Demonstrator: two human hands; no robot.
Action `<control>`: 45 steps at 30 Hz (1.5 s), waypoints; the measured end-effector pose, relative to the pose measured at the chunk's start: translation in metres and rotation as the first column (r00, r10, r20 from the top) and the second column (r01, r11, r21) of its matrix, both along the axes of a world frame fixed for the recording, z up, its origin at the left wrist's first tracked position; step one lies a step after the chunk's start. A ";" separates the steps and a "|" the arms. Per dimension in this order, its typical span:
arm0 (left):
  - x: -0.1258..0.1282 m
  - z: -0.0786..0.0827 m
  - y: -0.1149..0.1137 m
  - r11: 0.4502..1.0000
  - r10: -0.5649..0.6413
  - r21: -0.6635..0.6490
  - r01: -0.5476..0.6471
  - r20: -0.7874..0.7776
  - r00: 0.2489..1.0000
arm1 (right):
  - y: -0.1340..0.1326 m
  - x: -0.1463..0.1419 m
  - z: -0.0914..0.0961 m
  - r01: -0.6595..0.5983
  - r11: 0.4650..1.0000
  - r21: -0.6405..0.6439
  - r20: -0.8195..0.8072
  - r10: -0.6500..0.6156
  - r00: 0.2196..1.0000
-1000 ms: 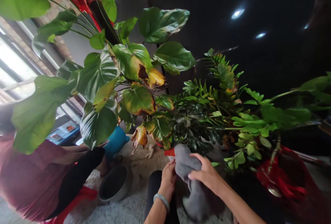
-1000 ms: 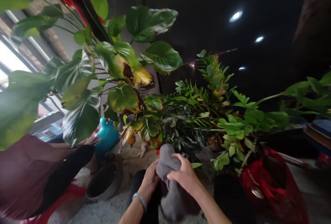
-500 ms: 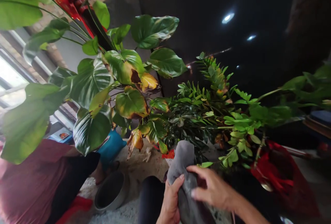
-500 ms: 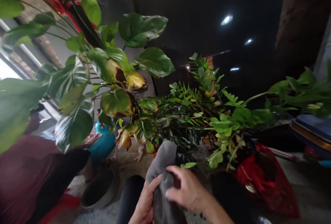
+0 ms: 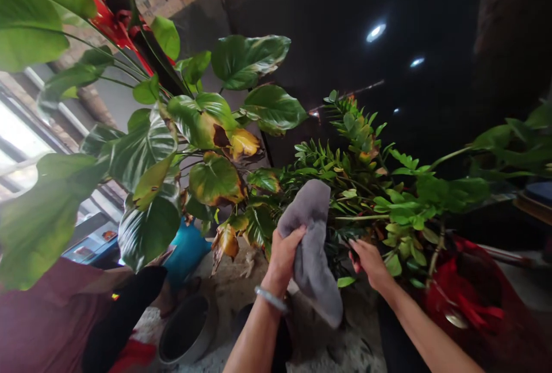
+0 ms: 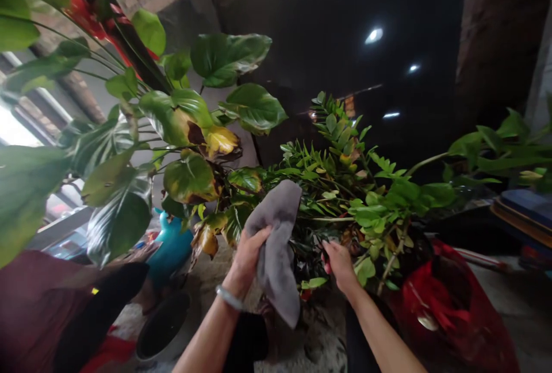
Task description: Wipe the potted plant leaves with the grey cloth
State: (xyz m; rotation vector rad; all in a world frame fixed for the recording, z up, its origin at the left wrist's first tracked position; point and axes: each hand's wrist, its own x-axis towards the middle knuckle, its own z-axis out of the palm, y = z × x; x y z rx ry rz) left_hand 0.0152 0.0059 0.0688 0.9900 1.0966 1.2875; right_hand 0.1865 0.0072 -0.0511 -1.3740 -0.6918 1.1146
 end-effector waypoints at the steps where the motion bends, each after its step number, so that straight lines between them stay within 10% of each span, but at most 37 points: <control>1: 0.008 -0.007 0.006 1.000 -0.026 -0.003 0.026 -0.031 0.999 | -0.008 -0.001 -0.004 -0.007 1.000 0.008 -0.012 0.007 1.000; 7: 0.010 -0.029 -0.008 0.893 -0.445 -0.152 0.423 -0.166 0.880 | -0.033 -0.001 -0.021 -0.054 0.998 0.028 -0.096 0.056 0.994; 13: 0.011 0.024 0.025 0.975 -0.217 0.058 0.215 0.013 0.976 | -0.029 -0.003 -0.020 -0.133 0.990 0.045 -0.236 0.140 0.962; 16: 0.021 -0.003 0.024 0.979 -0.195 -0.071 0.192 -0.033 0.980 | -0.027 -0.003 -0.022 -0.149 0.988 0.043 -0.303 0.156 0.940; 21: 0.011 -0.024 -0.005 0.829 -0.551 -0.227 0.512 -0.174 0.816 | -0.029 0.002 -0.025 -0.163 0.986 0.030 -0.360 0.162 0.919; 27: 0.008 0.030 0.025 0.947 -0.317 0.063 0.316 -0.002 0.948 | -0.032 0.002 -0.019 -0.155 0.987 0.032 -0.381 0.155 0.911; 33: 0.005 -0.030 0.000 0.902 -0.421 -0.207 0.379 -0.223 0.879 | -0.031 0.003 -0.026 -0.143 0.990 0.011 -0.370 0.137 0.919; 36: -0.010 -0.021 -0.011 0.851 -0.515 -0.215 0.479 -0.166 0.841 | -0.033 0.005 -0.027 -0.166 0.986 0.021 -0.360 0.163 0.919; 41: -0.011 0.020 0.013 0.934 -0.354 0.029 0.357 -0.074 0.932 | -0.034 0.005 -0.022 -0.158 0.987 0.030 -0.371 0.158 0.915; 45: -0.005 -0.014 0.004 0.935 -0.350 -0.028 0.353 -0.231 0.908 | -0.033 0.004 -0.023 -0.147 0.989 0.020 -0.384 0.143 0.912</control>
